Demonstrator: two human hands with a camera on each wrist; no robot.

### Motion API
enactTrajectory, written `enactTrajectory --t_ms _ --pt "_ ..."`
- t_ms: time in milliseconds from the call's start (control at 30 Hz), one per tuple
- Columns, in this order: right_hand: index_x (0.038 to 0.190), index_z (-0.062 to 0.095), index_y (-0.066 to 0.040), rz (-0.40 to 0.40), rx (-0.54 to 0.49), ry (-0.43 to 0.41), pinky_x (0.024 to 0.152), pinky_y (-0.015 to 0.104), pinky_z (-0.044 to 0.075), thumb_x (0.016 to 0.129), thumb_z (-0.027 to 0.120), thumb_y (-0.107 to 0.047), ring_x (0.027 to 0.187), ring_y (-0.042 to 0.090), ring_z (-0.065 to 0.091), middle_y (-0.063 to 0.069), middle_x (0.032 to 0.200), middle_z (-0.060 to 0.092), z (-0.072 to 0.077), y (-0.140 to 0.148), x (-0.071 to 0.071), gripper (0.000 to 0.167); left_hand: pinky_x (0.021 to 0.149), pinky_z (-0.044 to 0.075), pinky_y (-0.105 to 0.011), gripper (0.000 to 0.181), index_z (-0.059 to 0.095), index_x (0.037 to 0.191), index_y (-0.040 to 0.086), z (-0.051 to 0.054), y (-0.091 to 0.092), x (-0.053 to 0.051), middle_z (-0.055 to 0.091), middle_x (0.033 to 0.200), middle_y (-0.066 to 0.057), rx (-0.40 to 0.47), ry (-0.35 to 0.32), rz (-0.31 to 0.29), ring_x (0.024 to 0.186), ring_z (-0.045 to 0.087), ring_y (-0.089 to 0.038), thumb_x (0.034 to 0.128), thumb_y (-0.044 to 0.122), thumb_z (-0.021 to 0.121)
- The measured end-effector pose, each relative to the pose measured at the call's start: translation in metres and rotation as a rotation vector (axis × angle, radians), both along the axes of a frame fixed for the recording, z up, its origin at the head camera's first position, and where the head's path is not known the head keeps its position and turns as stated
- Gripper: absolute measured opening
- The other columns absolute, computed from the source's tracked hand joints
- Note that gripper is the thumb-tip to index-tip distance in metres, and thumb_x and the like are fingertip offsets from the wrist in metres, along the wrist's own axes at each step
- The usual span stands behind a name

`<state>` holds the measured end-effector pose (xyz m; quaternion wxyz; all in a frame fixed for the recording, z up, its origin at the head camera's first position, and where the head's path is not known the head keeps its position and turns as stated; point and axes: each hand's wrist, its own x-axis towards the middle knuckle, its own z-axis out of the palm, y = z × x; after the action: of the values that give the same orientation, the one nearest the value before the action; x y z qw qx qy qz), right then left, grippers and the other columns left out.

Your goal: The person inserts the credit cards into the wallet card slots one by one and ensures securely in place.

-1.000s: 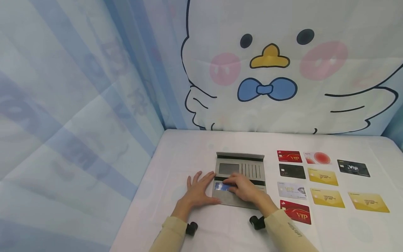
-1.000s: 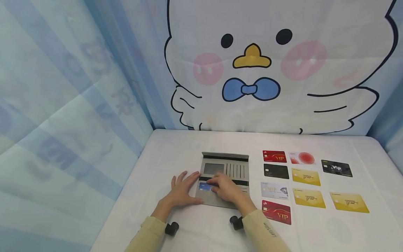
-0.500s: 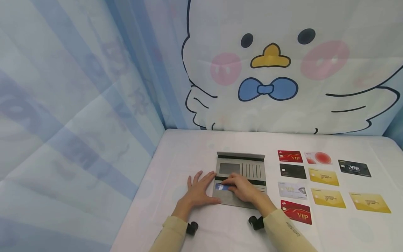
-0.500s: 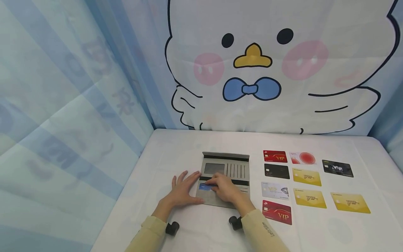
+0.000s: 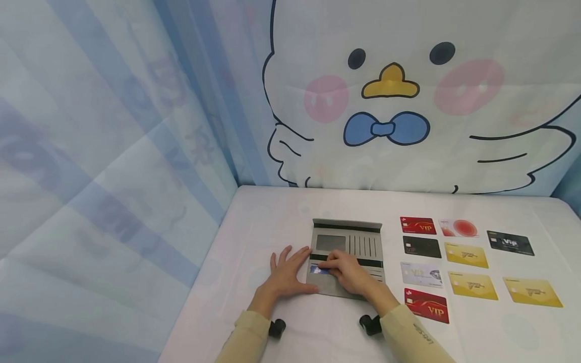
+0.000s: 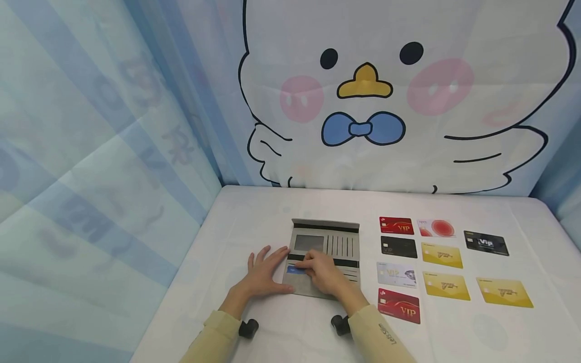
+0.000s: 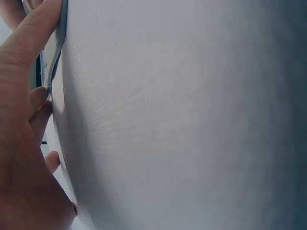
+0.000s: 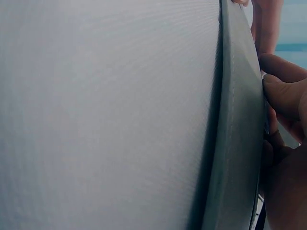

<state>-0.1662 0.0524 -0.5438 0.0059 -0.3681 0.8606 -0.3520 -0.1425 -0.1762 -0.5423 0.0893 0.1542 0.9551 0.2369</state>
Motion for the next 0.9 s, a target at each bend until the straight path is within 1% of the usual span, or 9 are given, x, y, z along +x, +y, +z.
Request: enactTrajectory --t_ms 167,300,433,500,600,733,900 --pt "0.113 0.076 -0.005 0.012 -0.001 0.018 0.076 0.038 0.049 0.093 0.067 0.003 0.087 0.015 0.056 0.0 0.099 0.059 -0.0012 -0.0001 -0.0007 0.023 0.112 0.0 -0.072 0.1 0.038 0.157 0.02 -0.0011 -0.0001 -0.0008 0.033 0.162 0.003 -0.005 0.003 -0.002 0.15 0.014 -0.035 0.0766 0.058 0.082" --pt "0.114 0.075 -0.006 -0.004 0.033 0.037 0.08 0.046 0.049 0.093 0.069 -0.003 0.09 0.02 0.058 0.001 0.099 0.06 -0.0032 -0.0012 0.0001 0.022 0.112 0.0 -0.072 0.1 0.038 0.157 0.02 -0.0023 -0.0002 -0.0015 0.034 0.162 0.003 -0.005 0.009 -0.002 0.15 0.014 -0.036 0.0767 0.059 0.082" --pt "0.116 0.075 -0.007 -0.034 0.048 0.013 0.083 0.054 0.045 0.094 0.07 -0.006 0.094 0.023 0.057 -0.001 0.1 0.058 -0.0042 -0.0026 0.0028 0.023 0.112 0.001 -0.072 0.099 0.038 0.157 0.019 -0.003 -0.0002 -0.0019 0.034 0.162 0.003 -0.005 0.014 -0.002 0.15 0.014 -0.036 0.0767 0.059 0.081" --pt "0.116 0.074 -0.008 -0.043 0.044 0.0 0.084 0.056 0.043 0.093 0.07 -0.006 0.095 0.024 0.057 -0.001 0.101 0.058 -0.0043 -0.003 0.0043 0.023 0.112 0.001 -0.072 0.099 0.038 0.157 0.02 -0.0034 -0.0001 -0.0021 0.034 0.162 0.003 -0.005 0.01 -0.002 0.15 0.014 -0.035 0.0769 0.059 0.081" --pt "0.116 0.074 -0.007 -0.048 0.04 -0.015 0.085 0.056 0.042 0.093 0.071 -0.006 0.096 0.025 0.057 -0.001 0.102 0.058 -0.0037 -0.0033 0.0061 0.023 0.112 0.001 -0.072 0.1 0.038 0.157 0.019 -0.0043 -0.0001 -0.0022 0.034 0.162 0.003 -0.007 0.008 -0.002 0.15 0.014 -0.036 0.0766 0.059 0.082" --pt "0.116 0.074 -0.008 -0.046 0.04 -0.008 0.085 0.055 0.043 0.093 0.071 -0.007 0.096 0.025 0.058 -0.001 0.103 0.058 -0.0034 -0.0031 0.0068 0.023 0.112 0.0 -0.071 0.099 0.037 0.158 0.021 -0.0052 -0.0001 -0.0021 0.033 0.162 0.005 -0.025 0.003 -0.001 0.151 0.013 -0.034 0.0769 0.059 0.081" --pt "0.116 0.074 -0.008 -0.036 0.035 0.005 0.084 0.053 0.043 0.093 0.072 -0.008 0.095 0.024 0.059 -0.001 0.102 0.059 -0.0041 -0.0032 0.0066 0.023 0.113 0.0 -0.071 0.1 0.038 0.158 0.02 -0.0044 0.0 -0.0017 0.033 0.162 0.004 -0.02 0.001 0.003 0.15 0.013 -0.035 0.0763 0.059 0.082"
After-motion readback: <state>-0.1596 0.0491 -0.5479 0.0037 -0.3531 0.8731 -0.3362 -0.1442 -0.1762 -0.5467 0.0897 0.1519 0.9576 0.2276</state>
